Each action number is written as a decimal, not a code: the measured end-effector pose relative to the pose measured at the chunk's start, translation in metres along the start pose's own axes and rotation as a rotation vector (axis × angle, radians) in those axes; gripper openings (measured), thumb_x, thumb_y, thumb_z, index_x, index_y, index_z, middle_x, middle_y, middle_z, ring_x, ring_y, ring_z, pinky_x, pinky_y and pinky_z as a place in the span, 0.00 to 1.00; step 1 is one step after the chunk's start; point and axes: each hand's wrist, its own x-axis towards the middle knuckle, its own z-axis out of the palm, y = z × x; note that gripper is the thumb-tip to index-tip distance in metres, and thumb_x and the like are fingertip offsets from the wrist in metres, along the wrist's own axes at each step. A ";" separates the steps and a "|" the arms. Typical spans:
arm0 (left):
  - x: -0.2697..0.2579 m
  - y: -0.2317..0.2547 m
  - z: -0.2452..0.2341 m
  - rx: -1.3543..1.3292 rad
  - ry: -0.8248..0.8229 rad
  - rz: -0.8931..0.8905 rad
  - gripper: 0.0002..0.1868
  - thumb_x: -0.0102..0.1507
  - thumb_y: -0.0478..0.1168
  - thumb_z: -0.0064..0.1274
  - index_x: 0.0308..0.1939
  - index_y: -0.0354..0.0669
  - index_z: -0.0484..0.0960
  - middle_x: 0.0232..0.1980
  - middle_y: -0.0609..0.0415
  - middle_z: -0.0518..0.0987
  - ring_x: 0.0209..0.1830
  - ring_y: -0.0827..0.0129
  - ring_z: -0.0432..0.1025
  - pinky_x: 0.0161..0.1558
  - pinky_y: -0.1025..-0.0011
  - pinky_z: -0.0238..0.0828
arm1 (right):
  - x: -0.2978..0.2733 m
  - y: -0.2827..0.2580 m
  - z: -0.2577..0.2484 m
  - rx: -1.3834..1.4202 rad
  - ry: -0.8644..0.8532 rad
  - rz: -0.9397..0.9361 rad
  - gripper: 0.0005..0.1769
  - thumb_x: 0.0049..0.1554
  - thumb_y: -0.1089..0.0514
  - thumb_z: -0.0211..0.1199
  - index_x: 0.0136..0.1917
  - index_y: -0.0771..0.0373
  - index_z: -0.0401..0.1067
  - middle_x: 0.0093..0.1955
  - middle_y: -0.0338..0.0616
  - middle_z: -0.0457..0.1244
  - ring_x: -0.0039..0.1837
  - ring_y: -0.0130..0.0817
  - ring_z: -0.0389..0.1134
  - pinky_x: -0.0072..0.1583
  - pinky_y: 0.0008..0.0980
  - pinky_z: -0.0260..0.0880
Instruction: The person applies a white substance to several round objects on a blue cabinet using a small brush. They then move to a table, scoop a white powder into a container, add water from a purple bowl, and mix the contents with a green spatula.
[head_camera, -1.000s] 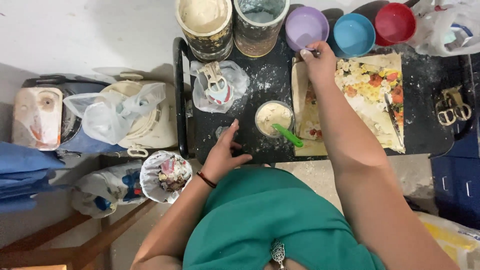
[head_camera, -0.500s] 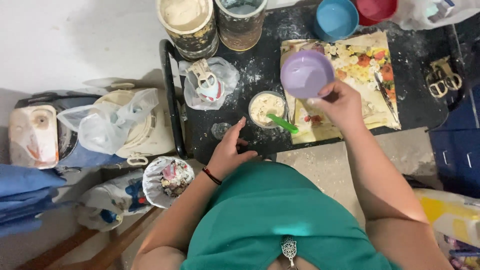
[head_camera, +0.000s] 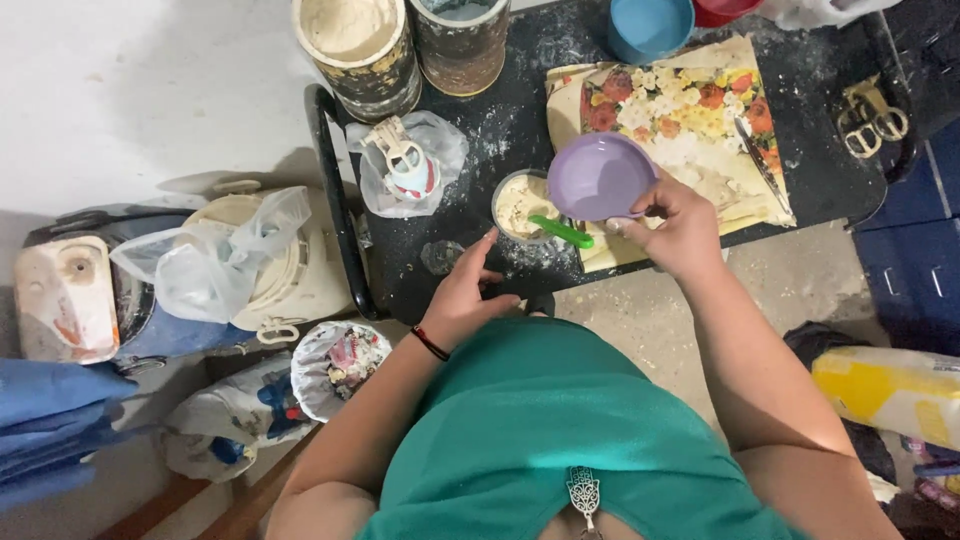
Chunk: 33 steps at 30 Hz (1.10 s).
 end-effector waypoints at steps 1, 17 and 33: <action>-0.001 0.000 0.000 0.000 -0.002 -0.001 0.57 0.61 0.45 0.66 0.84 0.45 0.44 0.82 0.36 0.51 0.69 0.47 0.71 0.68 0.48 0.68 | -0.001 0.003 0.001 0.000 0.000 0.002 0.16 0.45 0.64 0.83 0.44 0.65 0.77 0.49 0.56 0.69 0.49 0.42 0.73 0.53 0.36 0.74; 0.001 -0.004 -0.001 0.003 -0.030 -0.013 0.57 0.60 0.48 0.66 0.84 0.49 0.44 0.84 0.36 0.48 0.72 0.48 0.68 0.72 0.49 0.64 | -0.001 -0.004 -0.002 -0.164 -0.004 -0.018 0.15 0.46 0.59 0.82 0.44 0.62 0.79 0.51 0.56 0.70 0.50 0.49 0.74 0.52 0.40 0.74; 0.000 -0.004 -0.004 0.015 -0.030 -0.013 0.56 0.61 0.48 0.66 0.84 0.45 0.45 0.83 0.35 0.49 0.73 0.47 0.67 0.72 0.49 0.64 | 0.003 -0.001 -0.002 -0.131 -0.010 -0.065 0.15 0.44 0.66 0.80 0.44 0.66 0.78 0.58 0.68 0.69 0.65 0.59 0.71 0.60 0.45 0.72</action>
